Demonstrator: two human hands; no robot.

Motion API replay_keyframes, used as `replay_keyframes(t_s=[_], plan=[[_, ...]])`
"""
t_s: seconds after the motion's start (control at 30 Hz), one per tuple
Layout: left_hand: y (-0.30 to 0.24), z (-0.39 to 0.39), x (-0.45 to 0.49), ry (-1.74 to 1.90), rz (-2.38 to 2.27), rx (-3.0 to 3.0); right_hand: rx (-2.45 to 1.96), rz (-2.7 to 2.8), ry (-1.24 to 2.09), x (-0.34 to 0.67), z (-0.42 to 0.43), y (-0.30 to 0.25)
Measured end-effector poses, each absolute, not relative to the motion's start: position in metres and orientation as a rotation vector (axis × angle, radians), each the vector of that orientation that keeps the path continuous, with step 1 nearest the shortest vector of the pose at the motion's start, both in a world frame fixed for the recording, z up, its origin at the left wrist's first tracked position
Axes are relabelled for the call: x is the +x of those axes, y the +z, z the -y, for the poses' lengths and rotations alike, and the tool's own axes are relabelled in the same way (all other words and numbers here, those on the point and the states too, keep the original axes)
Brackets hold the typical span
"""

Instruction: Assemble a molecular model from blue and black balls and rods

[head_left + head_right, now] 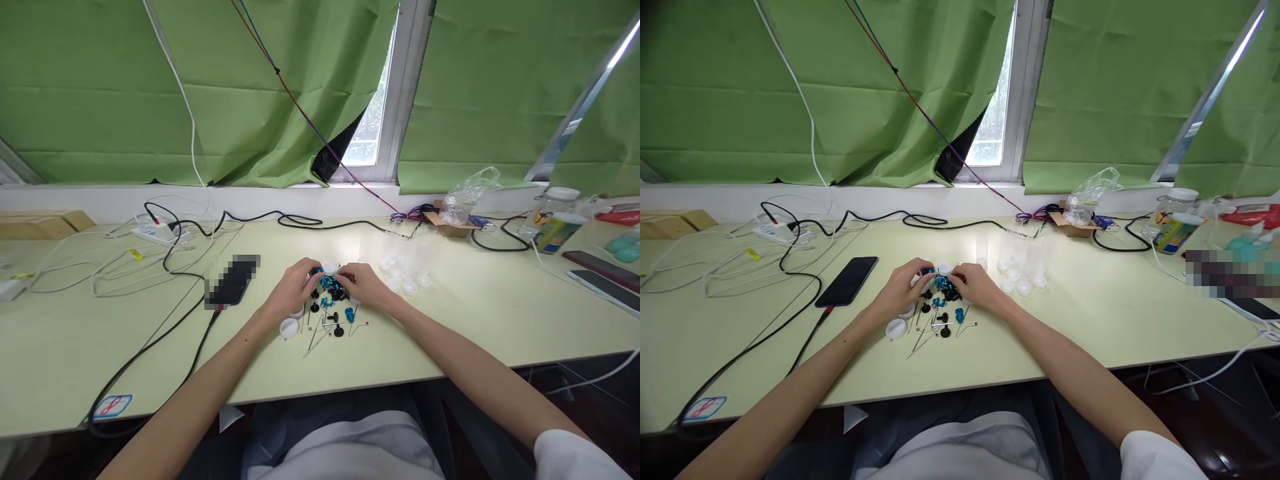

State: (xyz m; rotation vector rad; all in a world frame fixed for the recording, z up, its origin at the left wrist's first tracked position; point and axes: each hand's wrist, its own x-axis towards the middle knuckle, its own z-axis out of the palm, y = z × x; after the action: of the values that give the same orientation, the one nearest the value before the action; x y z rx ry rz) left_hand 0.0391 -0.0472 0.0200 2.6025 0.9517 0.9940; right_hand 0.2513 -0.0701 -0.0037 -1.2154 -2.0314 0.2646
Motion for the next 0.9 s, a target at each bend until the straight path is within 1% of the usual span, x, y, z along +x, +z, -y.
replay_keyframes(t_s=[0.33,0.9], plan=[[0.0202,0.0491,0.0412,1.123,-0.937,2.580,-1.209,1.997,0.253,0.2508,0.0689,-0.0086],[0.0162,0.0472,0.0408,1.132,-0.840,2.622,-1.227,1.969,0.251,0.2497,0.0694,-0.0078]])
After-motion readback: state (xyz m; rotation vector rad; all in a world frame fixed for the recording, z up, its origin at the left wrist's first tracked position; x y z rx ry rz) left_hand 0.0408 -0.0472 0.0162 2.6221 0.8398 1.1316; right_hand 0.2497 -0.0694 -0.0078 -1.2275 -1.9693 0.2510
